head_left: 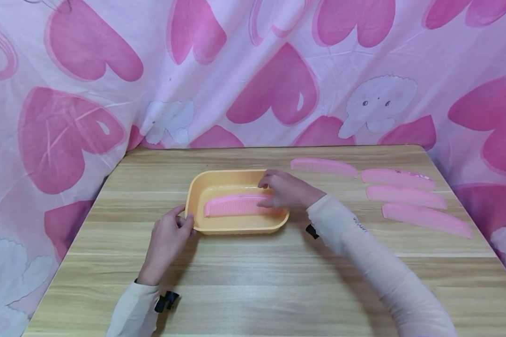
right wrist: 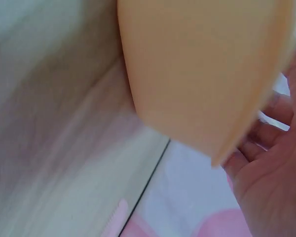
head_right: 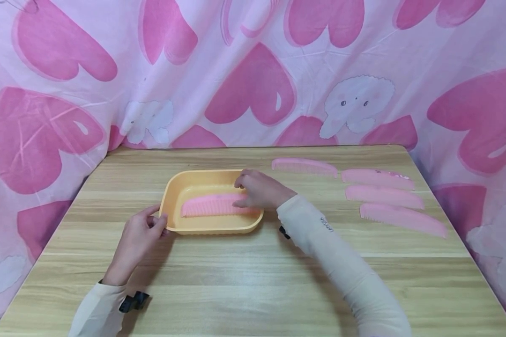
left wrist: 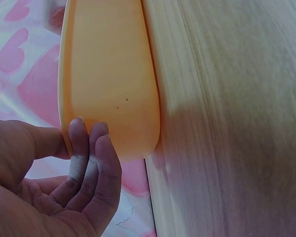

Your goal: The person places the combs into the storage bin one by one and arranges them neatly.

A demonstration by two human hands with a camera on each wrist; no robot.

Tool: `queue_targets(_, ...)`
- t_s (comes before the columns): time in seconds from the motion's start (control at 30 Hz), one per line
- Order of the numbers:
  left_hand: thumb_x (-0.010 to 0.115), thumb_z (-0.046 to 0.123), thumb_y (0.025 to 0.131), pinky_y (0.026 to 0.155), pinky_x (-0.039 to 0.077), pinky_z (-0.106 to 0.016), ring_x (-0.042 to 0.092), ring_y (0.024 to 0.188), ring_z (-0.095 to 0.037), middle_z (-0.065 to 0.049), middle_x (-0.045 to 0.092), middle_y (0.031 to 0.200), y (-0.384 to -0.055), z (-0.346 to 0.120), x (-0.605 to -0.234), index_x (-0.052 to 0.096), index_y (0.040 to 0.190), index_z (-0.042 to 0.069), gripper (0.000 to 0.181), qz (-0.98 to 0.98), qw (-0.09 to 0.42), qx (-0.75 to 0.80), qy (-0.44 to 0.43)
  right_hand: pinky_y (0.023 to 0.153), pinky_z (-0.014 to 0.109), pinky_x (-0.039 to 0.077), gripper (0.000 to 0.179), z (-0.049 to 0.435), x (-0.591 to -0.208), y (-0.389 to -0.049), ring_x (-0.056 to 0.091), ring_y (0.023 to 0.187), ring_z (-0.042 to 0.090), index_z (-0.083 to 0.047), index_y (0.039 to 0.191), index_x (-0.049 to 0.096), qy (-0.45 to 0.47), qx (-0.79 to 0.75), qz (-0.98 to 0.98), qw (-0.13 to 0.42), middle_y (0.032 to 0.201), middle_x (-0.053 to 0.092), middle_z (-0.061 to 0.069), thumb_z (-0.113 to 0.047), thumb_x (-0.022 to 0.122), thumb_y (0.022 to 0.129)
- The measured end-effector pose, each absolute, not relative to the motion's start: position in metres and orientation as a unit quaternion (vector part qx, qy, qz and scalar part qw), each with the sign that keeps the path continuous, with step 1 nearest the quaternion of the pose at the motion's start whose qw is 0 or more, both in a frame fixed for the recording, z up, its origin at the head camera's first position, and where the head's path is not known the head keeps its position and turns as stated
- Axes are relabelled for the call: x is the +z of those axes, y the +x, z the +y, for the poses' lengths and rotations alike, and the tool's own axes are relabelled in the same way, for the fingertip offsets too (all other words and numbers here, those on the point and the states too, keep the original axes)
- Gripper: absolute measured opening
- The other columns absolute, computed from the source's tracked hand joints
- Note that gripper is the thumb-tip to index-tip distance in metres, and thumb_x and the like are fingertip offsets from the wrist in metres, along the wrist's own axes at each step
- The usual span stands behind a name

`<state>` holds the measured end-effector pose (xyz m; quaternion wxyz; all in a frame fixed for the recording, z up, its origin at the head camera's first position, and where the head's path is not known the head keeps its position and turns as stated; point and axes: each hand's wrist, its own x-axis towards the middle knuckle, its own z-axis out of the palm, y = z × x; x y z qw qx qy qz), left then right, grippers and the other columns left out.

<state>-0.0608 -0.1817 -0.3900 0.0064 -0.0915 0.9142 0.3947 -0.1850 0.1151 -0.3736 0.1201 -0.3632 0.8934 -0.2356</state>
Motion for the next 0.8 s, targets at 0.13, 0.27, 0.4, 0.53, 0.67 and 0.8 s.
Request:
queue_targets(0.13,0.056,0.015,0.1,0.051,0.041,-0.025,0.059,0.062,-0.015,-0.003,0.068,0.072,-0.061,-0.182,-0.39,0.054,0.139,-0.005,0.044,0.914,0.005,0.396,-0.091,0.089,0.038,0.051,0.045,0.128,-0.366,-0.187,0.063,0.101,0.029,0.003,0.117,0.071,-0.363,-0.264,0.889,0.086,0.116,0.065,0.012,-0.028,0.082,0.085)
queue_targets(0.27,0.056,0.016,0.1,0.051,0.041,-0.025,0.06,0.063,-0.015,-0.003,0.068,0.073,-0.061,-0.182,-0.39,0.053,0.14,-0.006,0.046,0.913,0.009,0.397,-0.091,0.087,0.041,0.052,0.044,0.142,-0.362,-0.188,0.062,0.099,0.029,0.002,0.116,0.071,-0.352,-0.278,0.892,0.063,0.116,0.066,0.013,-0.025,0.084,0.084)
queue_targets(0.4,0.056,0.016,0.101,0.051,0.041,-0.025,0.06,0.063,-0.015,-0.003,0.068,0.073,-0.062,-0.183,-0.39,0.052,0.141,-0.006,0.046,0.913,0.01,0.396,-0.092,0.086,0.043,0.052,0.041,0.16,-0.363,-0.189,0.061,0.097,0.026,0.001,0.115,0.072,-0.343,-0.295,0.891,0.047,0.111,0.065,0.012,-0.022,0.084,0.084)
queue_targets(0.53,0.056,0.016,0.1,0.05,0.041,-0.025,0.06,0.062,-0.015,-0.003,0.068,0.073,-0.062,-0.182,-0.391,0.053,0.14,-0.006,0.046,0.913,0.009,0.396,-0.093,0.087,0.044,0.052,0.037,0.18,-0.366,-0.19,0.062,0.098,0.028,0.002,0.113,0.072,-0.33,-0.296,0.896,0.03,0.107,0.065,0.012,-0.018,0.084,0.083)
queue_targets(0.67,0.055,0.016,0.1,0.05,0.041,-0.026,0.06,0.062,-0.015,-0.003,0.069,0.073,-0.062,-0.182,-0.39,0.053,0.14,-0.005,0.045,0.913,0.008,0.398,-0.093,0.091,0.046,0.051,0.039,0.199,-0.373,-0.19,0.063,0.102,0.03,0.003,0.113,0.071,-0.299,-0.287,0.91,0.031,0.11,0.067,0.017,-0.02,0.083,0.084)
queue_targets(0.8,0.055,0.016,0.1,0.05,0.041,-0.026,0.06,0.062,-0.015,-0.003,0.069,0.073,-0.062,-0.182,-0.39,0.054,0.14,-0.005,0.045,0.913,0.007,0.398,-0.092,0.091,0.049,0.05,0.041,0.221,-0.381,-0.19,0.062,0.104,0.032,0.005,0.115,0.07,-0.267,-0.28,0.921,0.042,0.111,0.067,0.019,-0.022,0.082,0.086)
